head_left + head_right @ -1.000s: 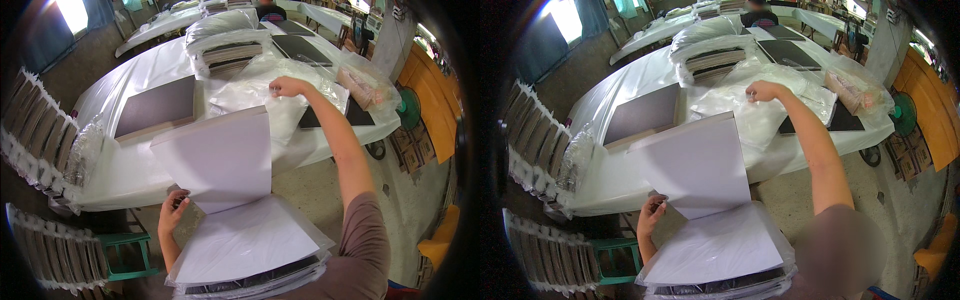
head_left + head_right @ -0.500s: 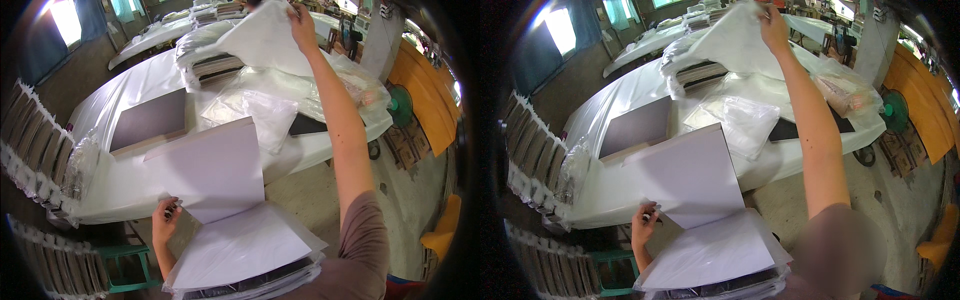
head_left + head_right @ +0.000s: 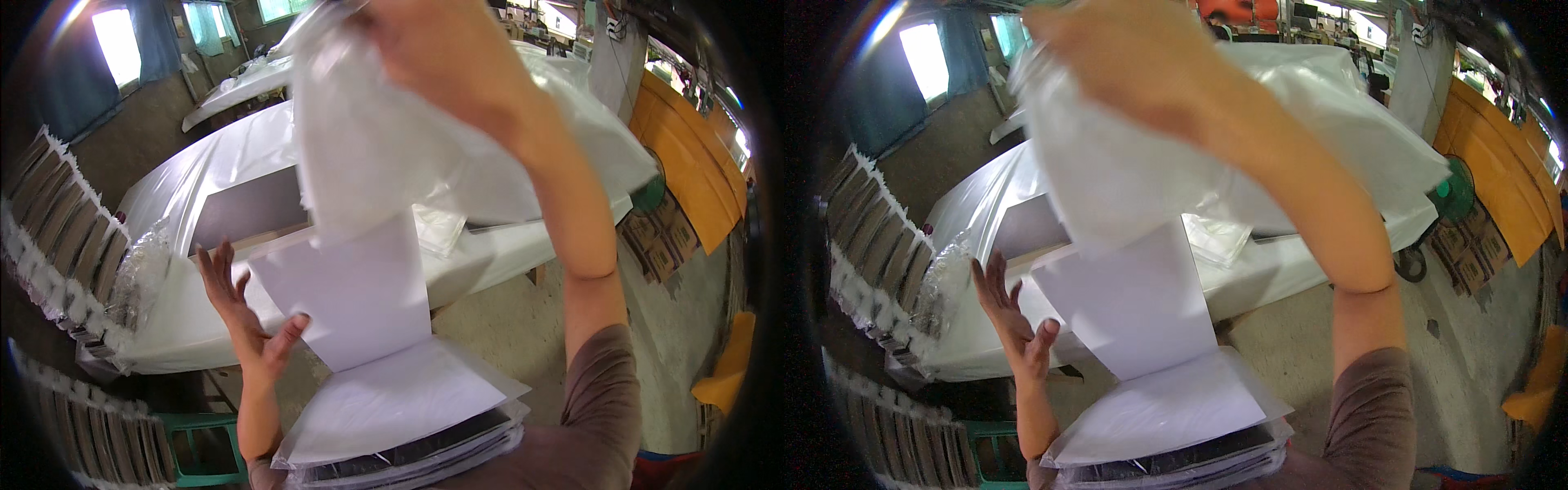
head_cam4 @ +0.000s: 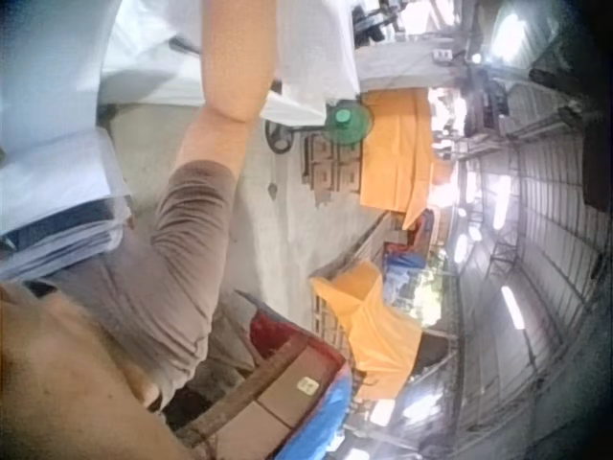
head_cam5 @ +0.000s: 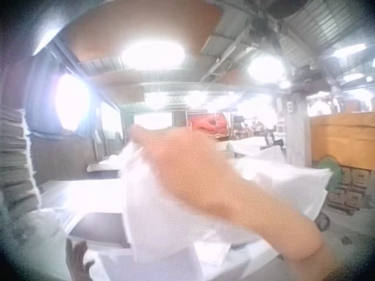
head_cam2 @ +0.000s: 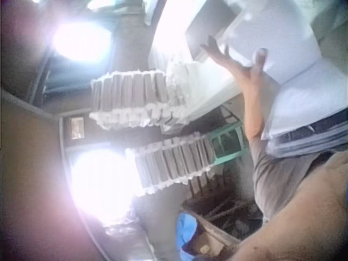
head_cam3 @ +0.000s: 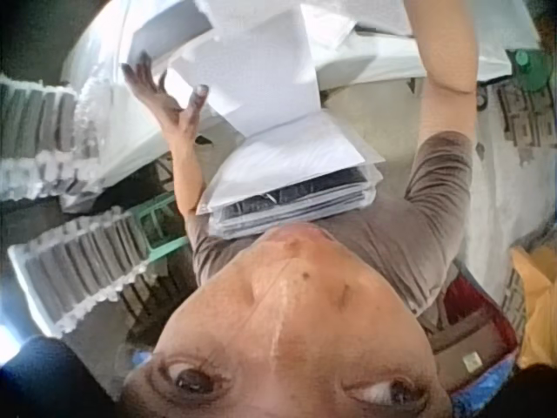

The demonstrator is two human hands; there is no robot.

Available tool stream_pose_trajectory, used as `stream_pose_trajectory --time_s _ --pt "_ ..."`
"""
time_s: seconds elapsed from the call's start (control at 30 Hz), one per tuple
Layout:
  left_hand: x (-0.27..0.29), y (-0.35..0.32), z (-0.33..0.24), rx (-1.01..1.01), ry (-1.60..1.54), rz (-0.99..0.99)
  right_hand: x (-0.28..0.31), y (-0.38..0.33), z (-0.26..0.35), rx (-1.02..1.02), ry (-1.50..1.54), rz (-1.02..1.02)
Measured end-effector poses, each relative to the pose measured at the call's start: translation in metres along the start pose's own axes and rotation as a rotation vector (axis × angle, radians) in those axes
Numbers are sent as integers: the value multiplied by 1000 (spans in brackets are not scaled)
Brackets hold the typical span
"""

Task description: The person places a plastic bag over the top edge of a book cover and pulls it down to wrap the cover.

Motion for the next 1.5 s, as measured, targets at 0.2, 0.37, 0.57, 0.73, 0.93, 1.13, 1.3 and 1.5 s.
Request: stream_pose_trajectory --time_s 0.2,0.37,0.57,0.73,0.93,1.13,1.3,1.5 --pt "8 24 -51 -321 -225 -148 -1 -6 121 382 1055 328" --pt "24 5 -54 -154 -658 -497 -16 -2 113 277 1520 -3" --pt "52 0 -61 95 -78 -462 -22 -23 128 323 1151 -219" --pt "-5 -2 1 458 -638 -257 -113 -71 111 -97 777 -25" --pt "-58 -35 19 383 -681 -211 -122 -114 132 9 595 -233" --pt "-65 -25 45 514 -925 -9 -124 -141 157 127 637 -224" --pt "-83 -36 9 418 -509 -15 -142 -142 105 -139 595 -133" --pt "-69 -31 9 543 -939 -102 -101 -169 152 138 806 -278"
Point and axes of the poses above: each hand's wrist, its own y-axis towards the middle knuckle, its own x-axis out of the back of the hand, z = x × y, the point moved 5 cm from there along y, towards the middle knuckle, and after that the axes turned 12 degrees about z, right-handed, at the moved point
